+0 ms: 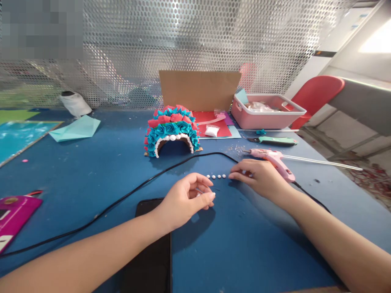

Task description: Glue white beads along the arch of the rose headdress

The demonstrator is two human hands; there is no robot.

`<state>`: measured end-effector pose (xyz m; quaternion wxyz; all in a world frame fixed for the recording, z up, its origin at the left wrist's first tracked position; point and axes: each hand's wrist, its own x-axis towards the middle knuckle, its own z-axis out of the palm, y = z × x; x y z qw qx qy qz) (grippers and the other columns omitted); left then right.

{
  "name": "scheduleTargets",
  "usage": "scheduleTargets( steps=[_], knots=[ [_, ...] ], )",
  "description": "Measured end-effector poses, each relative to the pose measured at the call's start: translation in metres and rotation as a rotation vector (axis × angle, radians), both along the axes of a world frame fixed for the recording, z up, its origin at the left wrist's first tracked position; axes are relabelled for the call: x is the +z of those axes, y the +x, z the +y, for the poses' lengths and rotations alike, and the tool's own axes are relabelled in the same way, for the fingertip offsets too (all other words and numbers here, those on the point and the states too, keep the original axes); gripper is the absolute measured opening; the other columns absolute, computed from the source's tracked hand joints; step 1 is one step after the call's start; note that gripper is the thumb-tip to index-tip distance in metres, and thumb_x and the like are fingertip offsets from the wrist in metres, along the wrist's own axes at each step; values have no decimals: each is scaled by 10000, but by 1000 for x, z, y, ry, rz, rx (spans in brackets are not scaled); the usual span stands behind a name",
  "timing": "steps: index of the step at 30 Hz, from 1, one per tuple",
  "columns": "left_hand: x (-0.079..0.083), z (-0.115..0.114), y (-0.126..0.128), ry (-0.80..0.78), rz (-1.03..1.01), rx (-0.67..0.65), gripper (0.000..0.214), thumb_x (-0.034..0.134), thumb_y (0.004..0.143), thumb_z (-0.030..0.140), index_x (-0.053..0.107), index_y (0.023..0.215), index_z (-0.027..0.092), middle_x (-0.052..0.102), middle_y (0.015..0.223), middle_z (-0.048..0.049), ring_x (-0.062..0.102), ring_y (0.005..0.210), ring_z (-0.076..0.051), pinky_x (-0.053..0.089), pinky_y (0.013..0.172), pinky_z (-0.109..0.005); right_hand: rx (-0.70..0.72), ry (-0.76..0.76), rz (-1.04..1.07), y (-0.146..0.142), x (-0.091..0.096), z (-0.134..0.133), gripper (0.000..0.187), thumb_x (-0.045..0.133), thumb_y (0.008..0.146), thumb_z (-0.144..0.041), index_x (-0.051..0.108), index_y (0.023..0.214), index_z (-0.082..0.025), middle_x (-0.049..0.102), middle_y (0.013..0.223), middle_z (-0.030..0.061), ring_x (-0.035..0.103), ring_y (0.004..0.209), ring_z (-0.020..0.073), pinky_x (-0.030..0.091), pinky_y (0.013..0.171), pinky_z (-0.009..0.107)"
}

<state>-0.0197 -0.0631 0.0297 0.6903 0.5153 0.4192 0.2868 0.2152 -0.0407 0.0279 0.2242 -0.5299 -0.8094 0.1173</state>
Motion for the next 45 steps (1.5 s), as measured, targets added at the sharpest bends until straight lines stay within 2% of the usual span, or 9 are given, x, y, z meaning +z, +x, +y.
scheduleTargets(
  steps=[5, 11, 15, 25, 32, 37, 40, 43, 45],
  knots=[
    [0, 0, 0, -3, -3, 11, 257, 689, 726, 289, 546, 903, 169, 588, 786, 10, 625, 668, -109, 507, 665, -276, 9, 25, 1, 2, -3, 2, 102, 580, 798, -199, 676, 778, -227, 721, 756, 10, 664, 679, 165, 522, 631, 286],
    [0, 1, 0, -5, -9, 7, 247, 684, 730, 281, 545, 901, 169, 583, 783, 15, 620, 660, -103, 507, 664, -277, -14, -19, -4, -2, -2, 1, 141, 620, 812, -313, 670, 724, -214, 687, 698, 9, 623, 607, 148, 495, 579, 273],
    [-1, 1, 0, -2, -6, -2, 241, 670, 746, 276, 539, 918, 168, 579, 793, 16, 621, 671, -96, 510, 676, -273, -41, -11, -14, -5, -4, 0, 152, 649, 798, -301, 663, 691, -194, 643, 672, 9, 601, 595, 136, 487, 573, 263],
    [1, 1, 0, -5, -4, 2, 234, 674, 741, 267, 538, 902, 165, 578, 783, 19, 616, 659, -93, 505, 666, -266, 57, 42, -87, -3, -9, -2, 137, 602, 833, -221, 737, 820, -200, 692, 861, 51, 657, 742, 159, 542, 699, 280],
    [-2, 1, 0, 1, -11, 1, 224, 672, 747, 267, 541, 899, 167, 582, 771, 25, 621, 659, -90, 508, 670, -261, 45, 26, -154, -1, -4, -3, 155, 595, 835, -251, 738, 882, -213, 667, 976, 63, 662, 805, 168, 547, 785, 312],
    [-2, 1, -1, -10, -43, 17, 242, 691, 737, 275, 541, 895, 170, 586, 746, 36, 625, 660, -92, 508, 692, -267, -25, 160, 31, -7, -3, -10, 153, 610, 831, -291, 711, 873, -183, 643, 942, 69, 588, 607, 108, 536, 593, 269],
    [-1, 1, -1, -19, -57, 0, 282, 723, 708, 271, 543, 901, 171, 612, 760, 30, 619, 682, -91, 493, 697, -257, 103, 196, 211, -22, -1, -24, 181, 627, 829, -291, 682, 953, -172, 631, 896, 62, 548, 582, 91, 518, 549, 240],
    [1, 1, -2, -20, -91, -12, 289, 739, 693, 275, 510, 839, 175, 628, 756, 31, 606, 688, -86, 473, 685, -241, 289, 154, 274, -37, -2, -36, 331, 673, 797, -297, 630, 1104, -182, 633, 972, 74, 607, 738, 120, 540, 617, 219],
    [1, 1, -2, -28, -123, -6, 299, 730, 705, 291, 468, 796, 181, 617, 718, 46, 604, 665, -84, 465, 665, -237, 340, 169, 275, -42, -4, -39, 376, 664, 807, -276, 596, 1165, -184, 633, 1003, 81, 621, 812, 128, 546, 675, 211]
  ],
)
